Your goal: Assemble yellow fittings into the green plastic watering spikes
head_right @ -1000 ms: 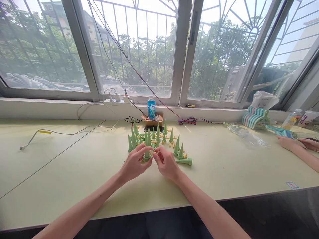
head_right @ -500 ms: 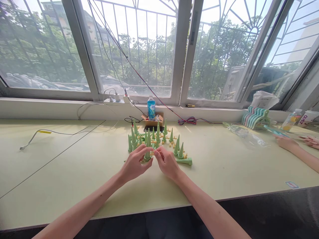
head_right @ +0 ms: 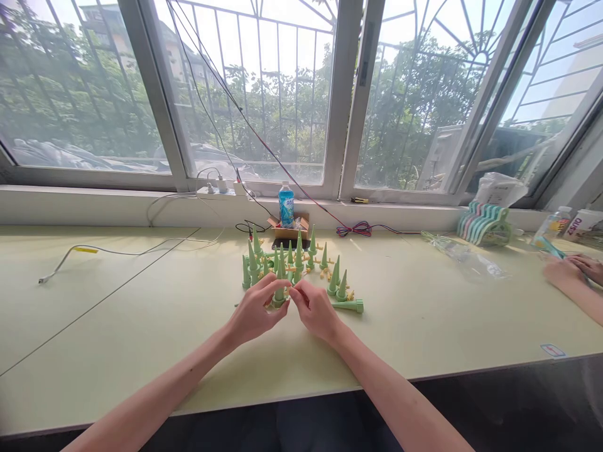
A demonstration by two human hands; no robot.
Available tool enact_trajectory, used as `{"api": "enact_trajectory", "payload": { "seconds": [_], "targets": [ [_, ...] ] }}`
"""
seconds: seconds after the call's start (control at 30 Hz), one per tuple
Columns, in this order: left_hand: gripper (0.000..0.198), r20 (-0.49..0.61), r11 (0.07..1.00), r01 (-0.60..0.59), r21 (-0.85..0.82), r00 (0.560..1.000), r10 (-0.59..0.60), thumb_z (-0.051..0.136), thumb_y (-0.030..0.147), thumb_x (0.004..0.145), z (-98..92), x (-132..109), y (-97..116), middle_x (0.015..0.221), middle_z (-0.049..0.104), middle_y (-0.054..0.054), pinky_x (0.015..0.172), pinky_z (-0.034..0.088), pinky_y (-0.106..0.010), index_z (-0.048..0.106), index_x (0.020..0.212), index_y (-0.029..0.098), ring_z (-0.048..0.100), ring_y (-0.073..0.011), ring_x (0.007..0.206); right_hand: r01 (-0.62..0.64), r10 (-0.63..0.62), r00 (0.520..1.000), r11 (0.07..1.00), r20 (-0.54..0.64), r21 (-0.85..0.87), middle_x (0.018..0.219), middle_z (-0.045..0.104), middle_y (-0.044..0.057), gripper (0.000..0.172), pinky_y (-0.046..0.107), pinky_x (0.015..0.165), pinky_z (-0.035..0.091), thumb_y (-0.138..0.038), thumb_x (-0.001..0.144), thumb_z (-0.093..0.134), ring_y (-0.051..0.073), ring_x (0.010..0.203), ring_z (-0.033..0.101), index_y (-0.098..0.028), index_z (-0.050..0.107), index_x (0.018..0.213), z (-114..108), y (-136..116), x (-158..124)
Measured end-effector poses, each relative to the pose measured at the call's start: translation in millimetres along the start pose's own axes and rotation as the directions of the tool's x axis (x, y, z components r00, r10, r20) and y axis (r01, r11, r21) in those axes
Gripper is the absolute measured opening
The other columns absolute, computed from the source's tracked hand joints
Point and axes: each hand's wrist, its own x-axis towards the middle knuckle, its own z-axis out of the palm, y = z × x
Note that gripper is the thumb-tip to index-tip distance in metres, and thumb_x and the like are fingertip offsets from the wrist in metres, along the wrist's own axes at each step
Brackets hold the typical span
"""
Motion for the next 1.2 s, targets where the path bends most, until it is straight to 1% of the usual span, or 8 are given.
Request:
{"api": "enact_trajectory", "payload": {
  "seconds": [0.13, 0.3, 0.4, 0.63, 0.83, 0.97, 1.07, 1.2],
  "targets": [
    [0.026, -0.004, 1.0, 0.003, 0.0, 1.0, -0.003, 0.058, 0.017, 0.082, -0.7, 0.0, -0.4, 0.088, 0.052, 0.0, 0.055, 0.041, -0.021, 0.059, 0.107, 0.022, 0.043, -0.0086, 0.057, -0.019, 0.018, 1.0, 1.0, -0.005, -0.017, 0.055, 0.038, -0.005, 0.034, 0.025, 0.051, 0.028, -0.042, 0.099, 0.039, 0.011, 0.05, 0.033, -0.019, 0.049, 0.075, -0.2, -0.8, 0.4],
    [0.026, -0.035, 1.0, 0.024, -0.004, 0.999, -0.024, 0.058, 0.016, 0.081, -0.2, 0.1, -1.1, 0.089, 0.054, 0.0, 0.055, 0.041, -0.021, 0.059, 0.106, 0.023, 0.044, -0.0082, 0.057, -0.023, 0.022, 1.0, 0.998, 0.021, 0.052, 0.058, 0.045, -0.005, 0.023, 0.025, 0.049, 0.029, -0.041, 0.098, 0.042, 0.012, 0.049, 0.039, -0.019, 0.051, 0.099, 0.2, -0.9, -1.2],
    [0.026, -0.035, 1.0, 0.023, -0.007, 0.999, -0.023, 0.058, 0.015, 0.081, 0.5, 0.1, -1.3, 0.088, 0.053, 0.0, 0.055, 0.041, -0.021, 0.059, 0.106, 0.023, 0.044, -0.0085, 0.058, -0.006, 0.004, 1.0, 0.997, 0.029, 0.077, 0.058, 0.045, -0.005, 0.02, 0.024, 0.049, 0.029, -0.038, 0.098, 0.042, 0.012, 0.049, 0.039, -0.02, 0.049, 0.101, 1.1, 0.1, -2.1],
    [0.027, -0.011, 1.0, 0.018, -0.011, 1.0, -0.018, 0.058, 0.015, 0.081, 0.0, -0.3, -1.8, 0.089, 0.053, 0.0, 0.055, 0.041, -0.021, 0.058, 0.108, 0.022, 0.045, -0.0089, 0.059, -0.006, 0.006, 1.0, 0.999, 0.006, 0.04, 0.058, 0.04, -0.005, 0.02, 0.025, 0.049, 0.027, -0.035, 0.097, 0.043, 0.011, 0.05, 0.033, -0.019, 0.051, 0.089, 0.7, -1.1, -1.2],
    [0.026, 0.021, 1.0, 0.002, -0.011, 1.0, -0.002, 0.058, 0.017, 0.082, -0.2, -0.9, -0.5, 0.088, 0.052, 0.0, 0.055, 0.042, -0.021, 0.058, 0.107, 0.023, 0.044, -0.009, 0.059, -0.002, 0.002, 1.0, 1.0, -0.01, -0.01, 0.055, 0.033, -0.006, 0.033, 0.025, 0.049, 0.024, -0.038, 0.098, 0.04, 0.01, 0.05, 0.027, -0.02, 0.044, 0.071, 0.2, -0.6, 0.5],
    [0.025, 0.029, 1.0, 0.0, -0.008, 1.0, 0.0, 0.058, 0.016, 0.082, -1.6, -0.8, 0.7, 0.088, 0.052, 0.0, 0.056, 0.042, -0.021, 0.059, 0.107, 0.022, 0.045, -0.0092, 0.06, -0.003, 0.002, 1.0, 1.0, -0.02, -0.024, 0.055, 0.033, -0.006, 0.038, 0.025, 0.049, 0.024, -0.041, 0.099, 0.039, 0.01, 0.05, 0.027, -0.02, 0.041, 0.067, 0.6, 1.2, 0.6],
    [0.025, 0.013, 1.0, 0.008, -0.001, 1.0, -0.008, 0.058, 0.016, 0.082, -1.8, -0.2, 0.7, 0.088, 0.053, 0.0, 0.055, 0.042, -0.021, 0.059, 0.106, 0.022, 0.045, -0.0088, 0.059, -0.015, 0.015, 1.0, 1.0, -0.018, -0.011, 0.055, 0.035, -0.006, 0.035, 0.025, 0.049, 0.025, -0.042, 0.098, 0.041, 0.01, 0.049, 0.029, -0.019, 0.047, 0.073, 0.5, 0.7, 0.0],
    [0.027, -0.016, 1.0, 0.021, 0.011, 1.0, -0.021, 0.058, 0.015, 0.08, -0.8, 0.3, 0.1, 0.089, 0.055, -0.001, 0.054, 0.042, -0.021, 0.06, 0.106, 0.022, 0.046, -0.0082, 0.058, -0.027, 0.026, 0.999, 0.998, 0.022, 0.051, 0.056, 0.04, -0.006, 0.022, 0.025, 0.049, 0.027, -0.04, 0.098, 0.043, 0.011, 0.048, 0.033, -0.02, 0.051, 0.094, 0.3, -0.8, -1.6]
  ]
}}
